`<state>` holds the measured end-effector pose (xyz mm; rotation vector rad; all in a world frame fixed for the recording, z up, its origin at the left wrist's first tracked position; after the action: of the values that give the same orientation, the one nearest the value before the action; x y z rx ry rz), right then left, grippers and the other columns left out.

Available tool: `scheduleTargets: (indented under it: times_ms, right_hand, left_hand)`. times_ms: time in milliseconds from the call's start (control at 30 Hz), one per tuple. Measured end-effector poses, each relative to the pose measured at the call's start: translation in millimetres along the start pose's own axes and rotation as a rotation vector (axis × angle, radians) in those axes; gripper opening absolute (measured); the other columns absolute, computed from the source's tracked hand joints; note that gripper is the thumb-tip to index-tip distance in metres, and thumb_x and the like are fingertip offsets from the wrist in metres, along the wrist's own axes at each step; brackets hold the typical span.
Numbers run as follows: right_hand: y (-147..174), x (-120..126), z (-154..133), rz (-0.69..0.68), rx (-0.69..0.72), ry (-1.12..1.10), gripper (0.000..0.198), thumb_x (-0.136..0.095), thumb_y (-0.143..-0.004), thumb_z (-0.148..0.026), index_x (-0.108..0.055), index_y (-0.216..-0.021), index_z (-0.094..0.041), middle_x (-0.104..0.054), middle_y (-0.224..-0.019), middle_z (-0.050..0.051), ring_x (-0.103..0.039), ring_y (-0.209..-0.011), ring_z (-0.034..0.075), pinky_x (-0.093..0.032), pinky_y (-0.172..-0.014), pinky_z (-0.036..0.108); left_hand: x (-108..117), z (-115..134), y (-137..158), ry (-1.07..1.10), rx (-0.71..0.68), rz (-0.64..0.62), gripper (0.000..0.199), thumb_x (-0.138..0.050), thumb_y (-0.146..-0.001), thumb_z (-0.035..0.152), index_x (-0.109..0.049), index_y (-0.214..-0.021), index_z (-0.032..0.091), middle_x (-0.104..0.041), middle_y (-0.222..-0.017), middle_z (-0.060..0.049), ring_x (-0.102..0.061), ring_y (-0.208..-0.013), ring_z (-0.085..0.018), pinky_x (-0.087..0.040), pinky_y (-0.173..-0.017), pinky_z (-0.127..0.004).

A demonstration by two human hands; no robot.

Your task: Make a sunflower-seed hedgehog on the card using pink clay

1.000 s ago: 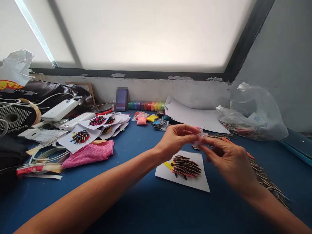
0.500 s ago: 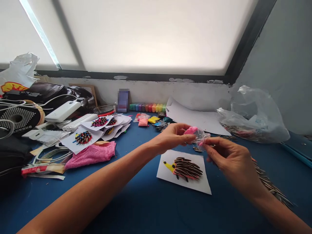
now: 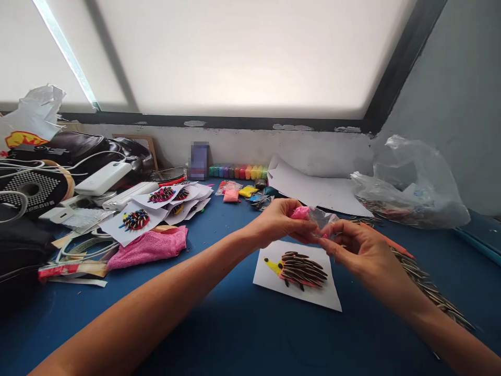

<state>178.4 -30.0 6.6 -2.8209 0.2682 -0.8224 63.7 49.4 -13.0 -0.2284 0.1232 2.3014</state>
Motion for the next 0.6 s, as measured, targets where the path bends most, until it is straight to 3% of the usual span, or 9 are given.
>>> scheduleTargets:
  times_ms: [233,333,467,600]
  right_hand:
    - [-1.5,6.8,4.3,-0.003,-0.006,-0.009,0.034,-0.054,-0.087,-0.048,-0.072,-0.098,-0.021,-0.067,-0.064,0.003,-0.064,-0.063,0.018,-0.053,-0.062,0.031]
    - [-3.5,8.6,3.9,0.001,-0.011,-0.031,0.038,-0.059,-0.083,-0.053,-0.074,-0.097,-0.021,-0.065,-0.061,0.002,-0.060,-0.057,0.016,-0.053,-0.057,0.030]
    - [-4.5,4.7,1.2,-0.067,-0.020,-0.047,0.039,-0.071,-0.073,-0.056,-0.078,-0.087,-0.021,-0.071,-0.075,0.005,-0.058,-0.054,0.013,-0.052,-0.053,0.028]
    - [-3.8,1.6,-0.3,-0.097,0.007,-0.057,0.037,-0.074,-0.072,-0.055,-0.079,-0.086,-0.022,-0.072,-0.078,0.006,-0.063,-0.066,0.017,-0.054,-0.057,0.028]
  left_hand:
    - [-0.2,-2.5,1.7,-0.028,0.036,-0.104,0.038,-0.085,-0.066,0.030,-0.057,-0.085,0.011,-0.070,-0.073,-0.004,-0.070,-0.066,-0.016,-0.058,-0.073,-0.032]
    - [-2.4,-5.0,2.1,-0.008,0.044,-0.158,0.034,-0.083,-0.069,0.027,-0.059,-0.087,0.011,-0.070,-0.075,-0.004,-0.071,-0.069,-0.016,-0.058,-0.076,-0.032]
    - [-4.8,-6.3,2.1,-0.020,0.038,-0.199,0.034,-0.081,-0.073,0.030,-0.061,-0.092,0.010,-0.070,-0.074,-0.006,-0.071,-0.070,-0.016,-0.058,-0.077,-0.033]
    - [-5.7,-4.5,3.2,-0.025,0.043,-0.199,0.039,-0.085,-0.067,0.025,-0.061,-0.092,0.009,-0.071,-0.076,-0.008,-0.071,-0.073,-0.016,-0.058,-0.079,-0.034]
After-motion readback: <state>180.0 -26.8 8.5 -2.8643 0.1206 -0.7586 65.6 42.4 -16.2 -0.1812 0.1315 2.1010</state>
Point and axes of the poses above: each hand's wrist, its own y-axis away from the middle knuckle, its own x-axis out of the back of the hand, z = x × y, the point moved 7 cm from there along -y, towards the middle knuckle
